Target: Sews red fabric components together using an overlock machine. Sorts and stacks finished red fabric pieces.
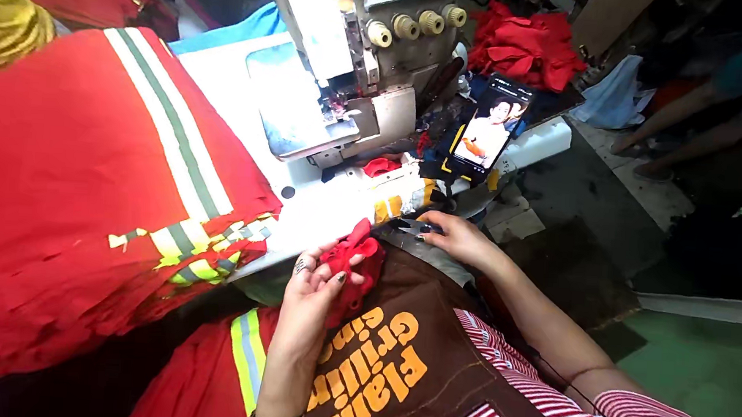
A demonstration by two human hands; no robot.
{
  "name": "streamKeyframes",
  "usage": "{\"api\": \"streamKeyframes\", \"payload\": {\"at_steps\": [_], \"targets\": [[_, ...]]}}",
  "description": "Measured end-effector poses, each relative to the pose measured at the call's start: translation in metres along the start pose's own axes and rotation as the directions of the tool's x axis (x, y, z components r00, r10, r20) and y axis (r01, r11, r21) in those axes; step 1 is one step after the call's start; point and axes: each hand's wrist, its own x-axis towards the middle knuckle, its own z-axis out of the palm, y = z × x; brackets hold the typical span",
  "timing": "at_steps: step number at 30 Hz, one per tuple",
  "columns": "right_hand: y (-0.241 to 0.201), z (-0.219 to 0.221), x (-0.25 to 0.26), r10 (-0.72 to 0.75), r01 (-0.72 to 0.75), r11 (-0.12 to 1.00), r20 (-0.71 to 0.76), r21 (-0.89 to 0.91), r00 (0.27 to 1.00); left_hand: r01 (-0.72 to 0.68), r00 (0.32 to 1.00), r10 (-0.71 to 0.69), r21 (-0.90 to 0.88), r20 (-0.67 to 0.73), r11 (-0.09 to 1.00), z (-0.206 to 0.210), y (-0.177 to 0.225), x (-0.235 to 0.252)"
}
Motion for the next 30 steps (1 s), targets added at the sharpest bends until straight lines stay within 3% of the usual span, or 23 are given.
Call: {"api": "streamKeyframes", "payload": {"at_steps": [3,6,9,12,19,30], "targets": [[-0.014,0.008,-0.013,-0.283,0.284,0.959,-0.110,-0.002,0.953,0.062,0.997,-0.051,-0.187,0.062,0.980,0.002,0.002,0.000],[-0.031,0.022,-0.019,-0.602,0.552,0.794,-0.205,-0.253,0.772,0.075,0.992,-0.048,-0.247,0.113,0.966,0.002,0.005,-0.002],[-0.041,0.032,-0.012,-0.755,0.587,0.631,-0.227,-0.508,0.615,0.068,0.992,-0.040,-0.241,0.120,0.968,0.003,0.006,-0.005],[-0.043,0.038,-0.004,-0.818,0.556,0.532,-0.218,-0.639,0.533,0.071,0.992,-0.044,-0.233,0.116,0.970,0.002,0.006,-0.007],[-0.048,0.042,0.001,-0.855,0.542,0.448,-0.163,-0.710,0.493,0.079,0.994,-0.059,-0.215,0.095,0.973,0.000,0.005,-0.008],[-0.054,0.052,0.010,-0.881,0.669,0.416,-0.090,-0.616,0.464,0.096,0.992,-0.087,-0.106,0.088,0.990,0.001,0.000,-0.006]]}}
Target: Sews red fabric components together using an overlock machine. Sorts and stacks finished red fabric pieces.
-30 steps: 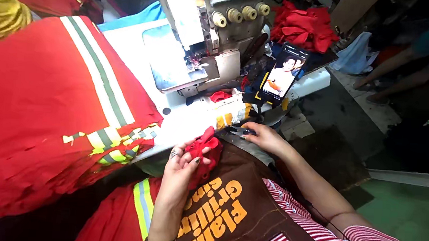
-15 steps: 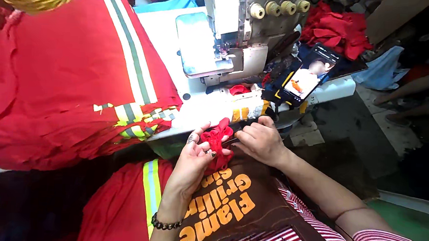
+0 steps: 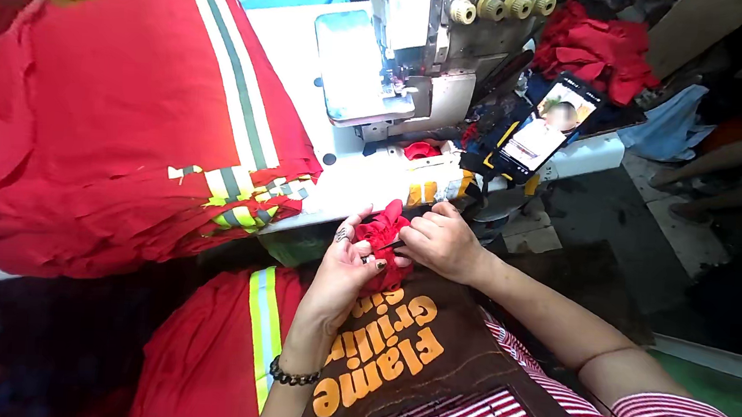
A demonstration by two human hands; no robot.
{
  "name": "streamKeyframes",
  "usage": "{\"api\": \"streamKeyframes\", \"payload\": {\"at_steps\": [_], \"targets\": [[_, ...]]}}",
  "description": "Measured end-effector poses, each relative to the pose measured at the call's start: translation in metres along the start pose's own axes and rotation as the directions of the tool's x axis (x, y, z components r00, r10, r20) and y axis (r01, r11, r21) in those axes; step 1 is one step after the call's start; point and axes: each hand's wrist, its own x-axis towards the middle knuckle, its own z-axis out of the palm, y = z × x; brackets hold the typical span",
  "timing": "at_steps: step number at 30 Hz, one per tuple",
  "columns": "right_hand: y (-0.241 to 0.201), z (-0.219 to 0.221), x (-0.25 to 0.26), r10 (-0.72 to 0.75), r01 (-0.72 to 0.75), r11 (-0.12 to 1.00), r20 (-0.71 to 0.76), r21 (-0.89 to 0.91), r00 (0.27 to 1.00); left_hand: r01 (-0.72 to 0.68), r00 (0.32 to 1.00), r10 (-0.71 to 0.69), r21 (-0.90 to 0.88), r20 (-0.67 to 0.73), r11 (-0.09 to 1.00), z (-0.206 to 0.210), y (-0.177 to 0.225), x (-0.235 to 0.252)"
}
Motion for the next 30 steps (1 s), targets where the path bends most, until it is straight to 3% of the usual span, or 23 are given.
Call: {"api": "streamKeyframes", "payload": {"at_steps": [10,15,18,20,23,26,28,30], "targets": [[-0.002,0.017,-0.004,0.000,0.000,0.992,-0.001,0.130,1.000,-0.005,1.000,0.008,0.118,-0.023,0.993,-0.003,0.001,0.004],[-0.004,0.029,-0.011,0.251,-0.215,0.900,-0.047,0.379,0.967,-0.121,0.990,0.141,0.420,-0.017,0.900,-0.003,-0.005,0.002],[-0.005,0.026,-0.006,0.369,-0.290,0.836,-0.085,0.466,0.926,-0.241,0.962,0.271,0.483,0.008,0.842,-0.004,-0.001,-0.008],[-0.006,0.020,-0.003,0.403,-0.312,0.811,-0.085,0.495,0.911,-0.344,0.915,0.403,0.538,0.008,0.770,-0.008,0.007,-0.017],[-0.008,0.010,0.002,0.439,-0.344,0.775,-0.061,0.530,0.896,-0.480,0.791,0.610,0.668,0.049,0.569,-0.021,0.018,-0.023],[-0.014,-0.001,0.012,0.413,-0.298,0.774,-0.089,0.558,0.906,-0.535,0.761,0.618,0.730,0.198,0.425,-0.023,0.019,-0.016],[-0.023,-0.006,0.019,0.377,-0.241,0.775,-0.122,0.584,0.918,-0.563,0.789,0.548,0.684,0.279,0.463,-0.016,0.006,-0.002],[-0.031,-0.008,0.024,0.352,-0.193,0.769,-0.151,0.610,0.924,-0.560,0.817,0.504,0.597,0.281,0.575,-0.004,-0.009,0.010]]}}
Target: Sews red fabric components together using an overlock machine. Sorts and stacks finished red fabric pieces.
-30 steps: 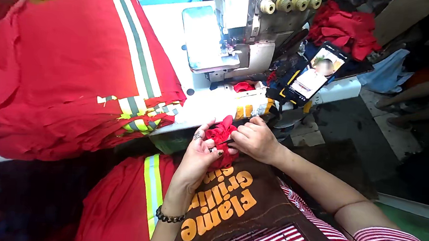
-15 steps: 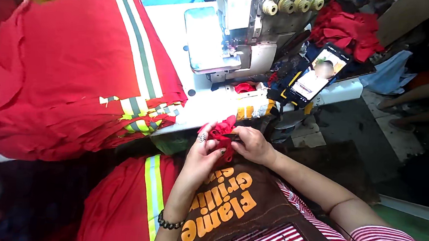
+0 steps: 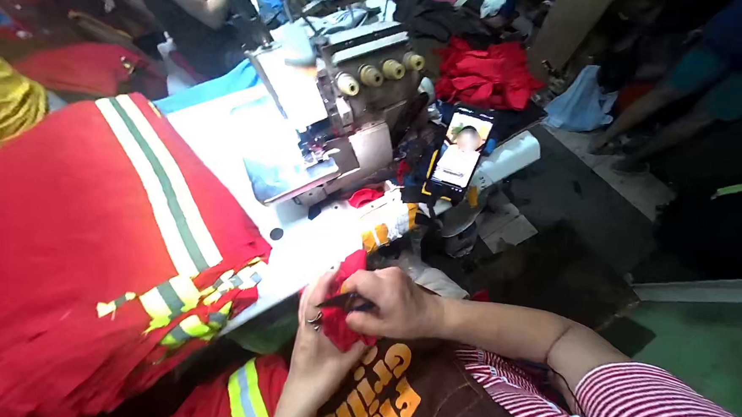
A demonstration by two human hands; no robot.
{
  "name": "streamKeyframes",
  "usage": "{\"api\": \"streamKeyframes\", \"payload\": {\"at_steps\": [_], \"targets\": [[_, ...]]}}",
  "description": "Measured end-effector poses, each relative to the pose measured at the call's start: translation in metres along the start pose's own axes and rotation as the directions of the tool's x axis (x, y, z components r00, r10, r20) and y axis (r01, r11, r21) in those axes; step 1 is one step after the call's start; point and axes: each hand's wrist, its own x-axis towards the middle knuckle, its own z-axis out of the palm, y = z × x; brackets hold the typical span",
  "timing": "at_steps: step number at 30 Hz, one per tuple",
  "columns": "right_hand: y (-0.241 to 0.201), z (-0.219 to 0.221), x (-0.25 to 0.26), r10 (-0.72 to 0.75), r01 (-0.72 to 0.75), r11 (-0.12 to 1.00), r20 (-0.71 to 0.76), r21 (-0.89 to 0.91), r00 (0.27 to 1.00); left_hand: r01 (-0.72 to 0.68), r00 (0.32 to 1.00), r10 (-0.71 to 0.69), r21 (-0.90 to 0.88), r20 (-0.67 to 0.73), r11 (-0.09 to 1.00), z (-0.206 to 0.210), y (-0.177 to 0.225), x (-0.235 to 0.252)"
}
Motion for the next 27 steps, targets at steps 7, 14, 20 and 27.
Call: {"api": "streamKeyframes", "payload": {"at_steps": [7,14,20,27], "targets": [[0.000,-0.010,-0.014,0.140,-0.143,0.990,0.106,0.018,0.984,0.104,0.995,-0.096,0.358,-0.040,0.928,0.023,0.006,0.002],[-0.003,-0.012,-0.021,0.320,-0.342,0.932,0.168,0.123,0.932,0.220,0.974,-0.224,0.313,-0.023,0.924,0.032,0.003,-0.005],[0.008,-0.048,-0.020,0.610,-0.607,0.786,0.017,0.117,0.792,0.274,0.961,-0.273,0.026,-0.053,0.961,0.026,-0.005,-0.010],[0.049,-0.086,-0.060,0.841,-0.789,0.540,0.226,-0.294,0.491,0.358,0.927,-0.365,-0.081,-0.091,0.930,0.023,-0.013,-0.015]]}}
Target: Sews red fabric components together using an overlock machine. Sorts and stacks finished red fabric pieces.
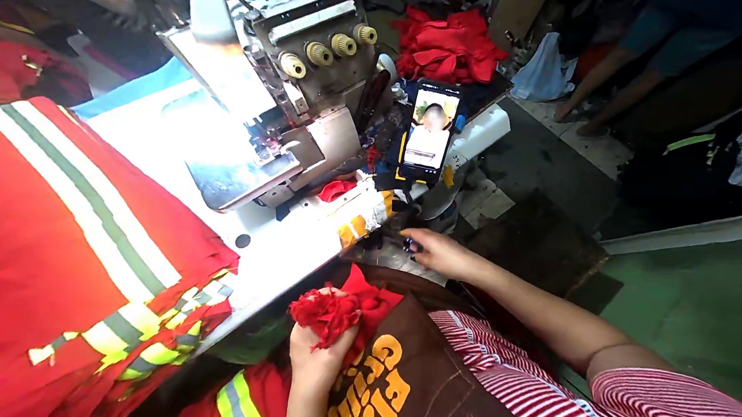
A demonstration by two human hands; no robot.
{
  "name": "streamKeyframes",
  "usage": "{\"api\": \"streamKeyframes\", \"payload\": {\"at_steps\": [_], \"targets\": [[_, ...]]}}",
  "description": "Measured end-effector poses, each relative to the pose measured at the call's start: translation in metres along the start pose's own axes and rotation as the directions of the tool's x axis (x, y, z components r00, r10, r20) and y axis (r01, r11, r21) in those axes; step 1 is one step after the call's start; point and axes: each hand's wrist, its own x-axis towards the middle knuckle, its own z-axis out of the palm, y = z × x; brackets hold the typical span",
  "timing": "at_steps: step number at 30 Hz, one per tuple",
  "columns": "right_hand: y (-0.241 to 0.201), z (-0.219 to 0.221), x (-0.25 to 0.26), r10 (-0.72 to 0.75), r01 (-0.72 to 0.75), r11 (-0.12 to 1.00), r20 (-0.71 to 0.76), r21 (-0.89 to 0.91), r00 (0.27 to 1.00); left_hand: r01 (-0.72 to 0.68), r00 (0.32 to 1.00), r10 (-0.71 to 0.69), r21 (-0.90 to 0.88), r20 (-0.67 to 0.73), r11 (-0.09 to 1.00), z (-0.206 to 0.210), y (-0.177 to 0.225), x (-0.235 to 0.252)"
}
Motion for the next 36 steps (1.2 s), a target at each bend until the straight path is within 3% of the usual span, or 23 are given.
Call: {"api": "streamKeyframes", "payload": {"at_steps": [3,6,9,14,16,19,22,26,29,31,33,36], "targets": [[0.001,0.020,0.016,0.085,-0.098,0.985,0.097,0.139,0.992,-0.027,1.000,0.027,0.007,0.015,1.000,0.003,0.003,0.000],[0.001,0.034,0.046,0.140,-0.155,0.960,0.081,0.233,0.987,-0.019,1.000,0.019,0.027,-0.010,0.999,0.001,0.004,-0.004],[0.009,0.044,0.065,0.066,-0.067,0.989,0.015,0.134,0.998,-0.005,1.000,0.005,-0.003,-0.030,1.000,-0.002,0.005,-0.008],[0.006,0.036,0.050,-0.019,0.042,0.991,0.184,-0.127,0.983,-0.044,0.991,0.033,-0.082,-0.132,0.996,-0.007,0.005,-0.010],[-0.003,0.025,0.030,-0.136,0.170,0.966,0.176,-0.196,0.975,-0.074,0.981,0.051,-0.116,-0.190,0.990,-0.011,0.012,-0.007],[-0.030,0.014,-0.002,-0.475,0.479,0.872,0.061,-0.103,0.878,-0.088,0.951,0.041,-0.141,-0.306,0.986,-0.009,0.044,0.000],[-0.071,0.023,-0.020,-0.644,0.644,0.765,0.001,-0.001,0.765,-0.187,0.937,0.071,-0.318,-0.342,0.930,0.005,0.070,0.009],[-0.110,0.033,-0.020,-0.681,0.692,0.722,-0.143,0.033,0.718,-0.214,0.954,0.029,-0.611,-0.298,0.762,0.024,0.110,0.013],[-0.122,0.026,-0.012,-0.765,0.766,0.635,-0.221,-0.101,0.605,-0.220,0.962,0.029,-0.705,-0.272,0.675,0.018,0.123,0.016],[-0.120,0.025,-0.007,-0.814,0.798,0.568,-0.278,-0.201,0.510,-0.238,0.958,0.048,-0.689,-0.284,0.685,0.023,0.131,0.009],[-0.115,0.024,-0.007,-0.821,0.797,0.551,-0.329,-0.246,0.466,-0.242,0.958,0.067,-0.663,-0.278,0.708,0.027,0.134,0.005],[-0.104,0.019,-0.013,-0.770,0.758,0.612,-0.389,-0.224,0.506,-0.140,0.980,0.039,-0.534,-0.196,0.833,0.029,0.136,-0.005]]}}
